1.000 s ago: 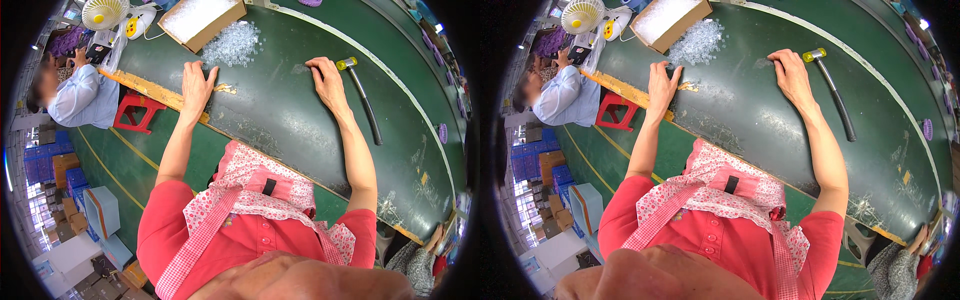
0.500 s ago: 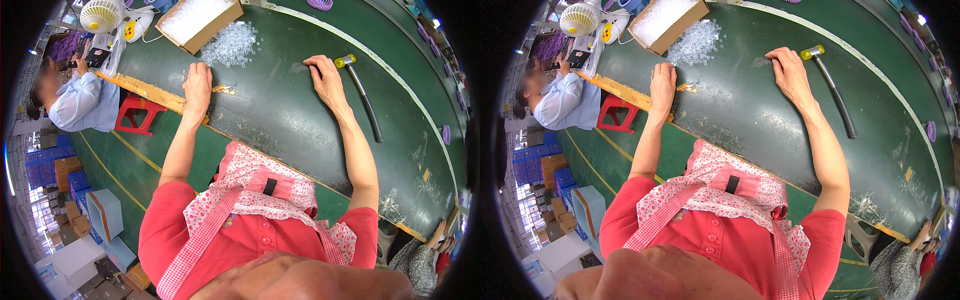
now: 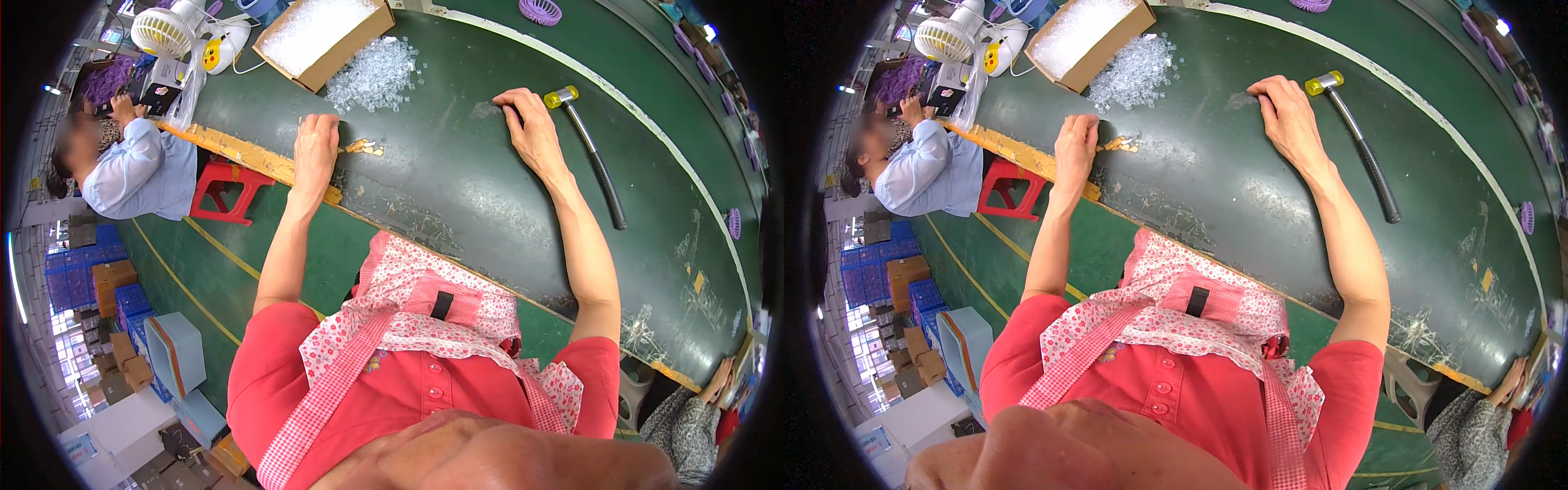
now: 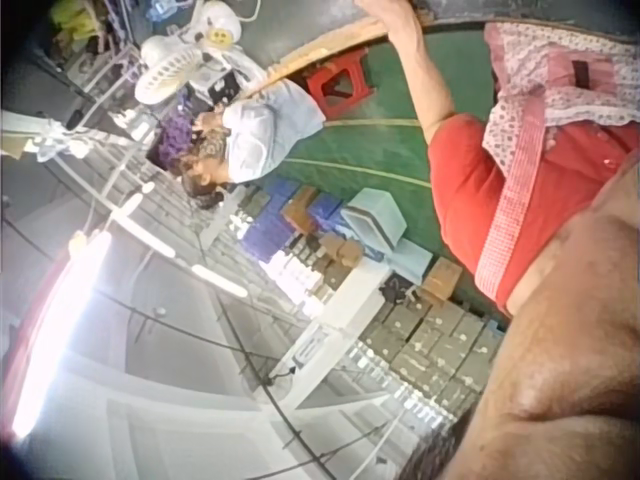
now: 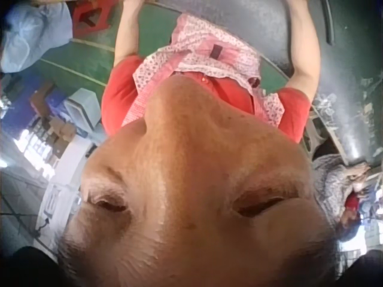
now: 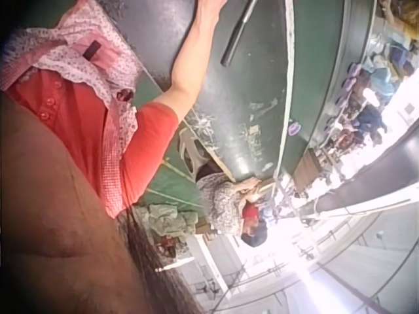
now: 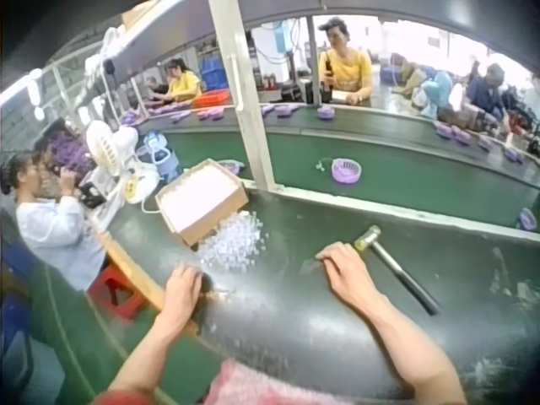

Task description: Assembling small purple plastic handheld fan casings at a factory workstation.

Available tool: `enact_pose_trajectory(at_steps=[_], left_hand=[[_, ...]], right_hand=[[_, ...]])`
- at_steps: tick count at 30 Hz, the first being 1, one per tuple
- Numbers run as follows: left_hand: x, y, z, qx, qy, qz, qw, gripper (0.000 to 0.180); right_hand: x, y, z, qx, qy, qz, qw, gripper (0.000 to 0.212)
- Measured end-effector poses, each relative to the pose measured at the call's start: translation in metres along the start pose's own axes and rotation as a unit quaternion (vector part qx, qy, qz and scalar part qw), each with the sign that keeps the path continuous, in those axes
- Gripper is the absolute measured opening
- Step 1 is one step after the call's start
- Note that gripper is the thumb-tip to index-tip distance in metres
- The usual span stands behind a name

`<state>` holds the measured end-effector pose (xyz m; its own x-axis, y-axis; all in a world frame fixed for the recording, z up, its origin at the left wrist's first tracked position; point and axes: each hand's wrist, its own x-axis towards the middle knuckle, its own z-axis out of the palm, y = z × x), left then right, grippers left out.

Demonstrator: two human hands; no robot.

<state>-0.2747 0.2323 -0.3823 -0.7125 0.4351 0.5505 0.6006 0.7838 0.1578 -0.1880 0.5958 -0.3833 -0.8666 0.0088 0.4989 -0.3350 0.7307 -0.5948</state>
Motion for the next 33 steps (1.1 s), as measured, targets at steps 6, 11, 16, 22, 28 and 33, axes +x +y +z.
enact_pose_trajectory(at_steps=[6, 11, 16, 22, 28, 33], left_hand=[[0.023, 0.009, -0.004, -0.144, -0.036, -0.099, 0.984, 0.013], [0.086, 0.016, 0.015, -0.138, 0.007, 0.022, 0.99, 0.014], [0.123, 0.009, 0.04, -0.069, -0.072, 0.072, 0.992, 0.021], [0.128, 0.027, 0.036, -0.06, -0.041, 0.064, 0.995, 0.032], [0.125, 0.103, 0.054, -0.223, 0.072, 0.216, 0.948, 0.009], [0.098, 0.157, 0.096, -0.338, -0.053, 0.25, 0.906, 0.009]], right_hand=[[-0.001, 0.005, 0.002, -0.002, 0.03, -0.011, 0.999, 0.015], [-0.001, 0.0, 0.002, 0.005, 0.014, -0.001, 1.0, 0.013], [-0.002, 0.004, 0.003, 0.003, 0.021, -0.017, 1.0, 0.013], [-0.005, 0.008, 0.0, 0.019, 0.041, -0.022, 0.999, 0.011], [0.0, 0.005, 0.004, 0.002, 0.036, -0.028, 0.999, 0.014], [0.008, 0.007, 0.004, 0.021, 0.036, 0.01, 0.999, 0.015]])
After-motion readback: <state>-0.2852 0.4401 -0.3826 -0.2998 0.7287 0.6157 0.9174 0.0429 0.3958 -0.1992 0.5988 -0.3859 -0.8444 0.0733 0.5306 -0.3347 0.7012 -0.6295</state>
